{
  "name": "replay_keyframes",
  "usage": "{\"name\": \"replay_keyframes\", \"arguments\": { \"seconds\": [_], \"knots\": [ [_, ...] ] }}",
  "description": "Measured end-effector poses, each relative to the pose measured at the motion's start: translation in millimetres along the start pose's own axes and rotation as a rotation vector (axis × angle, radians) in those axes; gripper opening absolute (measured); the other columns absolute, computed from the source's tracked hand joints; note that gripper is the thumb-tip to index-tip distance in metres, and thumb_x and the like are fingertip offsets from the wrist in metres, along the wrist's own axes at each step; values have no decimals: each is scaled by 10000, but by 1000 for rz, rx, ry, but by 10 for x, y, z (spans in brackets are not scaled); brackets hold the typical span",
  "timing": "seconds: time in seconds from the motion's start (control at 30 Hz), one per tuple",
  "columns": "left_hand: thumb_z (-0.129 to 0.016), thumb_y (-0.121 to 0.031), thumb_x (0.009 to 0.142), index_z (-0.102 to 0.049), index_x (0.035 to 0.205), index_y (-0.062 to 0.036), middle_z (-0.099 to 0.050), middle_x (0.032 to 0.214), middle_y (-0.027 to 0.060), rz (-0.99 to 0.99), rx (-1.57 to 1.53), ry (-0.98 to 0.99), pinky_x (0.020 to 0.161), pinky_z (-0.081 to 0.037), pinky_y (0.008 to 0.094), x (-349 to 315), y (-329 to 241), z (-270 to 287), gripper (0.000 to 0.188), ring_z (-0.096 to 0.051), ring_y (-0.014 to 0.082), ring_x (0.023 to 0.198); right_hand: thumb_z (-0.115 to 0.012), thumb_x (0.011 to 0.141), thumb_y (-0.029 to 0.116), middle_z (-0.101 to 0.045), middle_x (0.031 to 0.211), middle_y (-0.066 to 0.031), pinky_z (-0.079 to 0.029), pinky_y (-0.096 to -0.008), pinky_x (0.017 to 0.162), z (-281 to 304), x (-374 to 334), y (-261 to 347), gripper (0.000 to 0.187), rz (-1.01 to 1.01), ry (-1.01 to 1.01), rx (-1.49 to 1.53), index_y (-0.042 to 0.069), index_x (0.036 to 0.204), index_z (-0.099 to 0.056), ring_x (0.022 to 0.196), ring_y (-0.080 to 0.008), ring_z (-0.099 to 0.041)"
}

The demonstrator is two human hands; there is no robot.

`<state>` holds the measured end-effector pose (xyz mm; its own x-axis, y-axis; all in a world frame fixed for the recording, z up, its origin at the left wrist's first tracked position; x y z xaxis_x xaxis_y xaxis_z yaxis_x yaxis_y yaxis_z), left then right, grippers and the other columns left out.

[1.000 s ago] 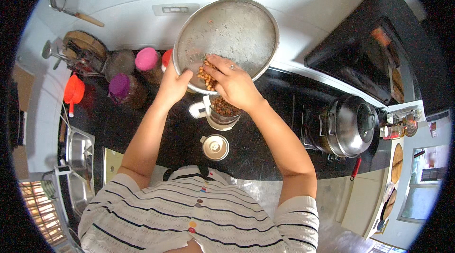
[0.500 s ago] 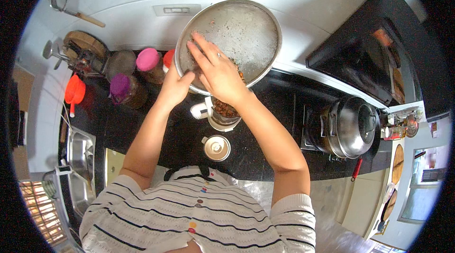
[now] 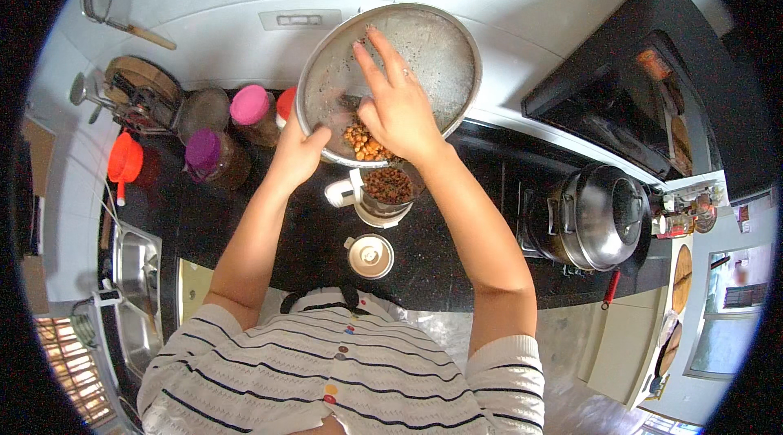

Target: The person washes peanuts in a metal sieve under running water in a kitchen sink. After rinsing, they transfer the peanuts from the sieve into a blender jar using their hands.

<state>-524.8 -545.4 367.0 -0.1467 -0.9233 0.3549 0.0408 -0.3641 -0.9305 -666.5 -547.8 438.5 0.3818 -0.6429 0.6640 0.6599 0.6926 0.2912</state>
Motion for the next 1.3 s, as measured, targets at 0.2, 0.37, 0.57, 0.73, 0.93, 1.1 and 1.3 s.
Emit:
{"name": "replay_keyframes", "arguments": {
  "seconds": [0.2,0.37,0.57,0.73,0.93,1.1,1.3],
  "knots": [
    [-467,120,740,-312,1325,-16,-483,1223,145,17,25,-30,1022,-338,338,-34,3,30,620,-451,227,1194,-473,715,111,-450,1300,-202,-373,-426,1010,-214,-293,-114,507,90,186,152,-17,1205,-502,1199,-384,-438],
    [-461,112,758,-310,1324,-10,-509,1217,140,-13,20,-18,1015,-349,331,-69,56,27,599,-475,221,1177,-411,834,170,-502,1274,-201,-342,-397,1034,-75,-449,-365,435,3,128,342,5,1219,-526,1190,-377,-464],
    [-439,132,744,-315,1323,-12,-506,1234,139,13,-64,-17,1012,-355,334,-78,115,-2,609,-476,225,1181,-375,914,362,-499,1279,-208,-323,-398,1040,-160,-709,-383,515,-83,297,391,-10,1247,-498,1226,-368,-440],
    [-430,137,739,-334,1307,-9,-518,1242,144,20,-29,-43,999,-379,348,-108,28,-13,595,-497,240,1171,-417,815,139,-527,1211,-221,-386,-400,988,-88,-855,-315,409,-93,291,326,-18,1176,-528,1128,-385,-500],
    [-414,148,734,-336,1304,-3,-511,1257,148,8,-64,-45,989,-394,343,-119,23,-24,595,-515,238,1160,-442,765,43,-535,1174,-213,-414,-402,954,-36,-1006,-172,397,-139,241,252,-24,1146,-529,1068,-385,-524],
    [-397,150,738,-317,1310,-2,-513,1252,146,-10,7,-45,988,-396,339,-125,50,-24,597,-513,235,1161,-447,762,32,-490,1232,-213,-386,-396,996,-36,-1141,-58,430,-194,233,244,-34,1182,-508,1136,-373,-486],
    [-416,141,737,-330,1303,5,-512,1240,154,31,-82,-31,1007,-371,344,-132,13,-45,588,-483,234,1186,-500,739,3,-476,1261,-231,-353,-406,1038,13,-1117,-163,503,-241,141,3,-50,1239,-465,1180,-376,-459]
  ]
}}
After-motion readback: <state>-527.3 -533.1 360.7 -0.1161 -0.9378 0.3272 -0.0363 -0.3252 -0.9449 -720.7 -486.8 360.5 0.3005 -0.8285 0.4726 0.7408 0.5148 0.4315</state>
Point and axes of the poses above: each hand's wrist, its own x-axis towards the middle knuckle, its own z-axis out of the back of the hand, y = z × x, the point moved 6 cm from there along x, towards the middle knuckle
